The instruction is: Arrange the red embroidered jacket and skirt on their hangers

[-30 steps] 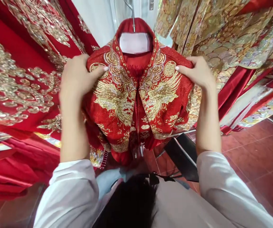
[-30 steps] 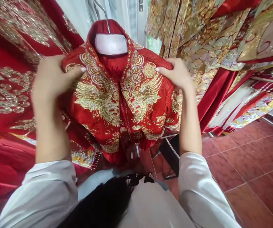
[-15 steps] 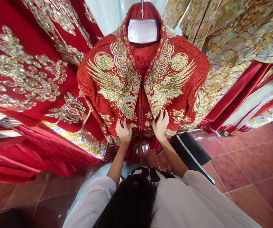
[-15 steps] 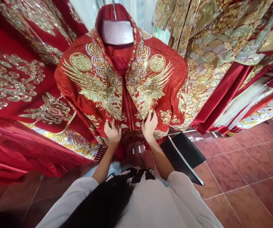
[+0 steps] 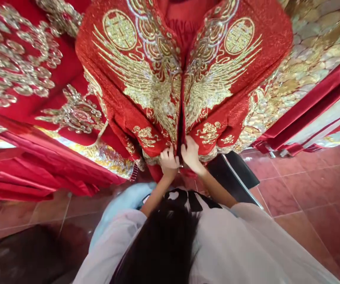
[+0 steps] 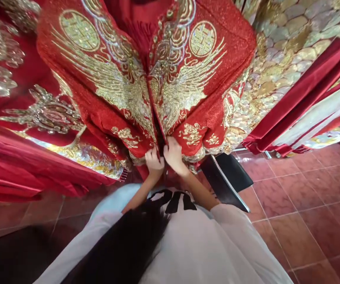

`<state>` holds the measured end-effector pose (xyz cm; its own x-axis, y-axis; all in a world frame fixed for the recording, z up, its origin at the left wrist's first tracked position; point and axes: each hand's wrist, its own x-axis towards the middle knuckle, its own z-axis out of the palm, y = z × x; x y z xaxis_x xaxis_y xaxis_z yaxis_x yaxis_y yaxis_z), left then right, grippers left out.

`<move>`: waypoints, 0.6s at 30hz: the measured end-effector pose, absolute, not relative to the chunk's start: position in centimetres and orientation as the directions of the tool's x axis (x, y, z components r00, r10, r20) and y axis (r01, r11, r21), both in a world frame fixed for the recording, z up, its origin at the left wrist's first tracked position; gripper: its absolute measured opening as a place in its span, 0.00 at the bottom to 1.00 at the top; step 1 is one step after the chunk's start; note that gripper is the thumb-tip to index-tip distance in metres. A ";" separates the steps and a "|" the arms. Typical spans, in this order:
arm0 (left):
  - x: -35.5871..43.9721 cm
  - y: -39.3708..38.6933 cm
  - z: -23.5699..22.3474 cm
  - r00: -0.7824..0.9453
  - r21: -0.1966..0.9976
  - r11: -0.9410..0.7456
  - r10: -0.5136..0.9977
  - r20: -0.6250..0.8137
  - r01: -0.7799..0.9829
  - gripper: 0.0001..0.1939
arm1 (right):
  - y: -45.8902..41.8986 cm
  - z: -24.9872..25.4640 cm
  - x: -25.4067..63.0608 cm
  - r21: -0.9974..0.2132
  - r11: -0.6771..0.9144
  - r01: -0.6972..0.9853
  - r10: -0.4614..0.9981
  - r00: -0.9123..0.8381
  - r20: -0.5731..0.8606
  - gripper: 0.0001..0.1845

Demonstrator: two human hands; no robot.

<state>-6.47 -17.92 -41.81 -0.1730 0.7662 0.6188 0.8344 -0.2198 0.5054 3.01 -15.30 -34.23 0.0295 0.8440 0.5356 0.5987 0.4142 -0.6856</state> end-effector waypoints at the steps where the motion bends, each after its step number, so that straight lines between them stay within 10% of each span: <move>1: -6.9 -16.6 -42.0 -0.182 0.520 -0.188 0.795 0.579 0.833 0.23 | -13.8 -35.0 3.2 -0.704 0.370 0.606 0.868 0.045 0.494 0.12; 8: -10.4 -14.8 -44.9 -0.346 0.899 -0.113 0.897 0.276 0.423 0.20 | -12.7 -39.9 5.8 -0.961 0.099 0.257 0.987 0.095 0.127 0.10; 18: -14.1 -19.0 -49.2 -0.315 0.956 0.198 0.913 -0.261 -0.218 0.25 | -17.0 -45.7 13.8 -0.924 -0.263 -0.278 0.938 0.148 -0.312 0.23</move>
